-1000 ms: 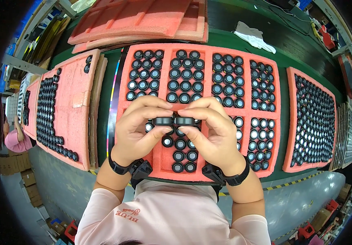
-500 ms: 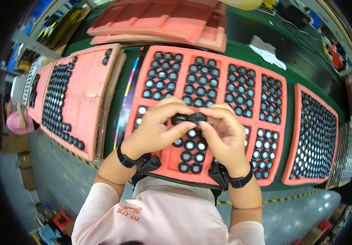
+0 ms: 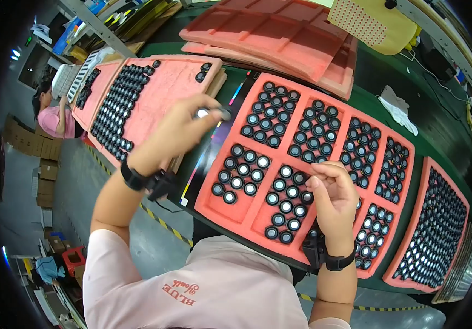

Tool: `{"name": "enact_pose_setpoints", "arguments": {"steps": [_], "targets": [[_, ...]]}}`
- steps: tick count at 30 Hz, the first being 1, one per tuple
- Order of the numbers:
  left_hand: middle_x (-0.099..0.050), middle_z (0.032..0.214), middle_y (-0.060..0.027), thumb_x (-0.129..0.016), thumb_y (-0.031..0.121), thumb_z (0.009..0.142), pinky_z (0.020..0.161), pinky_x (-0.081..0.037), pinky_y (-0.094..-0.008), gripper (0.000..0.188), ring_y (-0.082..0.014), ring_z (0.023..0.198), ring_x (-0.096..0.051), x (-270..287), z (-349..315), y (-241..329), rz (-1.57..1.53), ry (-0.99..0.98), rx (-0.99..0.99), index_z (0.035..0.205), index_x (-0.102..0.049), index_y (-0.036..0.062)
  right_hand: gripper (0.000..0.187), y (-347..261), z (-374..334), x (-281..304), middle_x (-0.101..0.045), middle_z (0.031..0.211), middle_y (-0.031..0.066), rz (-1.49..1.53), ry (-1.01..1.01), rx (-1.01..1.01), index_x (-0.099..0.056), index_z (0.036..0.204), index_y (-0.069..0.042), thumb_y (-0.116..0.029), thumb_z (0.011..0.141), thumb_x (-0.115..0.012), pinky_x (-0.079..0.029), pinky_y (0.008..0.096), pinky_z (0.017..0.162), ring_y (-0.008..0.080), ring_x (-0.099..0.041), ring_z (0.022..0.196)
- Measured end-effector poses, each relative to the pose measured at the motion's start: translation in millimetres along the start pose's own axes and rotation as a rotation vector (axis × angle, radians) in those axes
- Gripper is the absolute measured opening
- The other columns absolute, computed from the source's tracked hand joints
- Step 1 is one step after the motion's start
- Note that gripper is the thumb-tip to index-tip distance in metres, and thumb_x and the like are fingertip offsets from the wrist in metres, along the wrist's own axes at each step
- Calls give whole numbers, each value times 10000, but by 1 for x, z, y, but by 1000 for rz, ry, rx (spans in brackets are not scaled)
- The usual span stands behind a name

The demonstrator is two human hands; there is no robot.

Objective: Assembling small components and placing them into organized trays on a factory production line.

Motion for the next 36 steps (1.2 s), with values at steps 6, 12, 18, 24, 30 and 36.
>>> {"name": "enact_pose_setpoints", "arguments": {"steps": [6,12,18,24,30,36], "targets": [[-616,778,-107,-593,227,884,648,-468,-326,244,-177,730,-596,63,32,-104,145,68,257,920,-637,-10,143,-1,0,-2,-555,995,70,-9,-35,-3,-593,1022,32,12,887,-552,-482,230,696,109,-572,791],[-579,768,-33,-586,226,902,618,-442,-265,203,-129,730,-544,58,44,-129,-126,49,575,911,-612,25,124,4,2,-1,-576,978,61,5,-23,-45,-602,1006,24,5,892,-557,-470,219,698,98,-572,782],[-591,802,-43,-610,178,888,629,-440,-262,168,-123,718,-538,55,48,-154,39,112,433,902,-608,10,122,6,2,-2,-593,957,55,8,-30,-60,-607,1006,17,-2,896,-560,-467,218,698,94,-569,777],[-606,819,-48,-640,97,862,628,-459,-245,124,-120,741,-571,67,43,-150,-41,72,435,930,-606,0,125,7,2,-1,-602,945,55,-3,-30,-59,-611,1009,17,-5,898,-560,-466,218,699,93,-566,775],[-599,820,-42,-604,86,886,631,-481,-232,139,-106,710,-574,66,33,-144,-146,-28,463,993,-600,-4,125,8,3,0,-605,935,56,7,-41,-58,-613,1010,20,-9,899,-560,-464,220,700,94,-562,774],[-597,845,-50,-564,98,908,640,-502,-244,230,-104,697,-574,63,35,-128,-36,-34,506,1099,-580,-29,122,8,3,0,-608,927,57,-5,-43,-61,-616,1005,21,-18,903,-561,-458,218,693,95,-558,771]]}}
Point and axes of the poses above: each hand's wrist, its own z-axis towards the middle knuckle, its own x-axis out of the back of the hand, y = z × x, the point moved 2 cm from there along z, towards the middle knuckle
